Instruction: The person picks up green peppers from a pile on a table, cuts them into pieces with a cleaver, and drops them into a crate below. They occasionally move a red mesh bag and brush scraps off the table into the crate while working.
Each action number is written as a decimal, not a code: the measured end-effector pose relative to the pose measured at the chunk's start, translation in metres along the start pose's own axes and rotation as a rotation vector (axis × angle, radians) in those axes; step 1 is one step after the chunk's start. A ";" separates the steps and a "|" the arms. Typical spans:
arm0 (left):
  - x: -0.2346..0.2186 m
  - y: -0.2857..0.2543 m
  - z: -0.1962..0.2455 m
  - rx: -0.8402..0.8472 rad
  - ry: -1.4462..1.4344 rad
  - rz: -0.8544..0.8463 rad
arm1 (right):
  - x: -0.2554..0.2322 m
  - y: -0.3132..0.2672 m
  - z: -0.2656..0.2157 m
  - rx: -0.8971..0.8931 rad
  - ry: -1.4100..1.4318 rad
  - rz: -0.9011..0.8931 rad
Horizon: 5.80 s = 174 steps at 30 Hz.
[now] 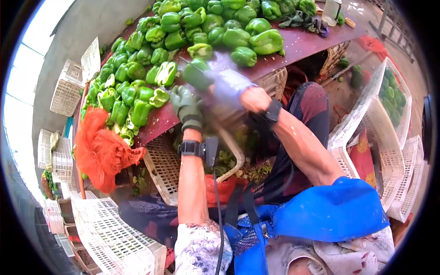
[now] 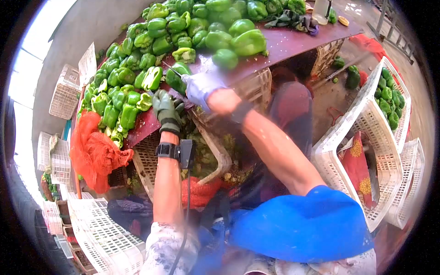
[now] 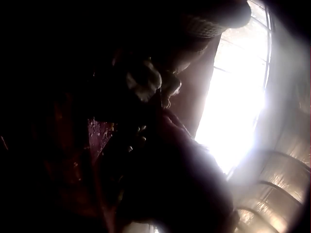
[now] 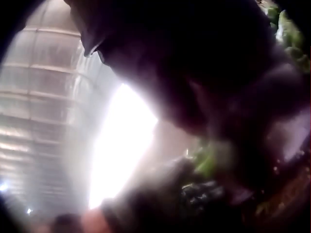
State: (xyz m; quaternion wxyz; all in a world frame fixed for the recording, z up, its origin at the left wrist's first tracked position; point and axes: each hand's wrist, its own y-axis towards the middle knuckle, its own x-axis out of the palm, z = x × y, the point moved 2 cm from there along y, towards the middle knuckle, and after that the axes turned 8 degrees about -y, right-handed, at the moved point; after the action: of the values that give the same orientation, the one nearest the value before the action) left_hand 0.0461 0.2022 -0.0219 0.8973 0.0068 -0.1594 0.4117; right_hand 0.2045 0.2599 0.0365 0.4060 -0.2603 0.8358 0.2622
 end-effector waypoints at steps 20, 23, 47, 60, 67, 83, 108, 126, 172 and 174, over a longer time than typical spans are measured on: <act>0.053 0.015 0.013 0.176 0.294 -0.071 | -0.030 -0.043 -0.012 0.158 0.219 0.054; 0.033 0.010 0.005 0.182 -0.072 -0.092 | -0.026 -0.044 -0.023 0.098 0.297 0.048; -0.085 0.307 0.146 0.642 1.357 -0.342 | -0.012 0.028 -0.044 -0.138 0.186 0.062; -0.064 0.188 0.171 -0.074 0.245 -0.174 | -0.028 0.019 -0.023 -0.014 0.360 0.068; -0.025 0.062 0.079 0.175 0.704 -0.260 | -0.040 -0.007 -0.010 -0.041 0.405 0.126; 0.007 -0.004 0.044 0.181 0.415 -0.562 | -0.077 -0.056 -0.034 -0.174 0.385 0.300; -0.005 0.000 0.034 -0.037 -0.062 -0.318 | -0.063 -0.068 0.002 0.162 0.429 0.160; -0.076 0.071 0.094 0.351 -0.325 -0.189 | -0.018 -0.021 -0.063 -0.132 0.421 0.251; -0.087 0.401 0.150 0.295 1.872 -0.460 | -0.031 -0.027 -0.010 0.188 0.321 0.012; -0.083 0.389 0.152 0.306 1.868 -0.428 | -0.030 -0.025 -0.009 0.231 0.328 -0.032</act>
State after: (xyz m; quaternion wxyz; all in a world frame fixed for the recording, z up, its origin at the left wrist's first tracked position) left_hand -0.3351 0.3765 0.0524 0.7077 -0.1774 0.6772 0.0956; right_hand 0.2315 0.2427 0.0605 0.2959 -0.2646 0.9110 0.1120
